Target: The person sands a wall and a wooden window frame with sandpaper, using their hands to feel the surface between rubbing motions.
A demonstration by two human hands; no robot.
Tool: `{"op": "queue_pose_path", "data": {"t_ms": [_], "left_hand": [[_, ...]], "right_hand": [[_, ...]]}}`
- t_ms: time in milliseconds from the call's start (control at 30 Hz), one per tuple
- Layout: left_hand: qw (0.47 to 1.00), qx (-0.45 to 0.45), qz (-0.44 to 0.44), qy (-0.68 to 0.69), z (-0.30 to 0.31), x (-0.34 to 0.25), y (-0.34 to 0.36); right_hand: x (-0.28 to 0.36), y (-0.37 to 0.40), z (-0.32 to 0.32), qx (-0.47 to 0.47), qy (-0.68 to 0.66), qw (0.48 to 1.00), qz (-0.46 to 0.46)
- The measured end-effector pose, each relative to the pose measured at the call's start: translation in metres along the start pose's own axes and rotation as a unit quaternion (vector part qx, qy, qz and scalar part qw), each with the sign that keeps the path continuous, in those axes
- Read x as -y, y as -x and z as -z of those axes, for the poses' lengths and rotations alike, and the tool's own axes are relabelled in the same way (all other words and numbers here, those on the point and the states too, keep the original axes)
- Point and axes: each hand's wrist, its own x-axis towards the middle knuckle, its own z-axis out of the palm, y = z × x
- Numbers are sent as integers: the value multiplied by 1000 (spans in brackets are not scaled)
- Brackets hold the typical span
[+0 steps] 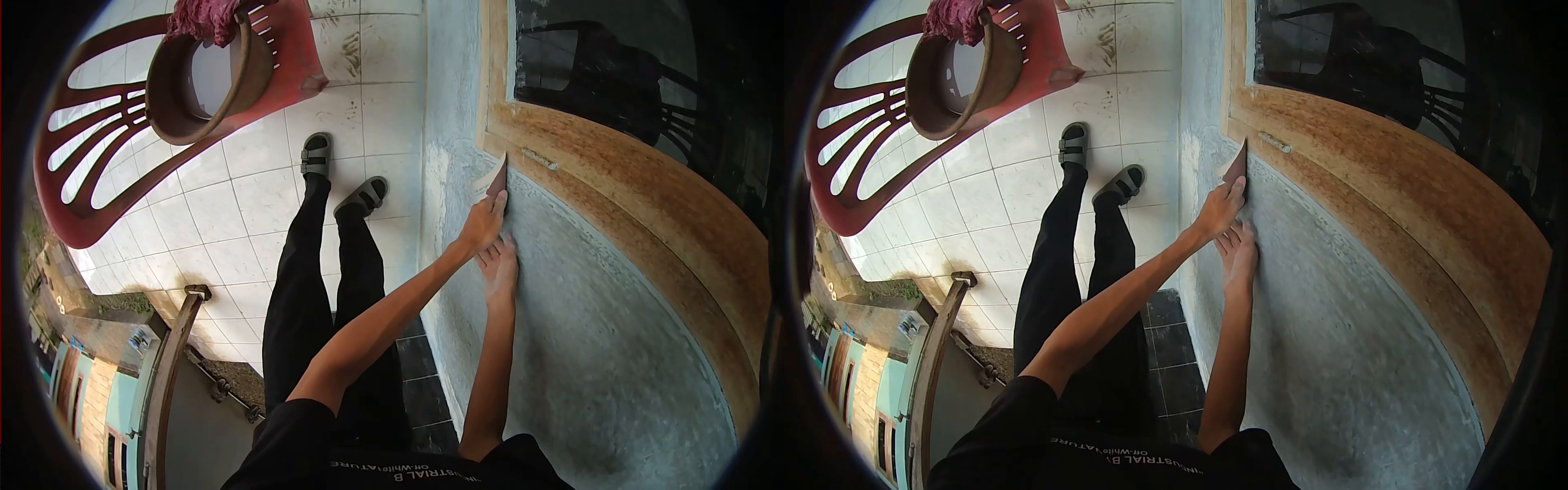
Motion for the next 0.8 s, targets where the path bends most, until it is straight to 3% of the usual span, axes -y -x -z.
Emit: {"op": "queue_pose_path", "data": {"t_ms": [167, 300, 367, 533, 633, 700, 733, 800], "left_hand": [[998, -42, -32, -28, 4, 15, -35], [997, -68, -17, -41, 1, 6, -21], [999, 46, 24, 8, 5, 4, 0], [1000, 7, -3, 23, 1, 19, 1], [999, -9, -31, -36, 7, 30, -18], [999, 43, 16, 22, 10, 38, -21], [989, 81, 108, 59, 23, 12, -4], [990, 100, 67, 70, 33, 15, 4]], "right_hand": [[5, 3, -10, 6, 18, 1000, -1], [9, 6, -10, -1, 28, 1000, 3], [3, 4, -6, -19, 9, 1000, 8], [-10, -15, -3, -22, -55, 998, -39], [-12, -31, -8, -22, -128, 988, -80], [-15, -45, -11, -21, -176, 980, -94], [-21, -53, -11, 4, -212, 974, -84], [-29, -61, -12, 5, -280, 956, -84]]}}
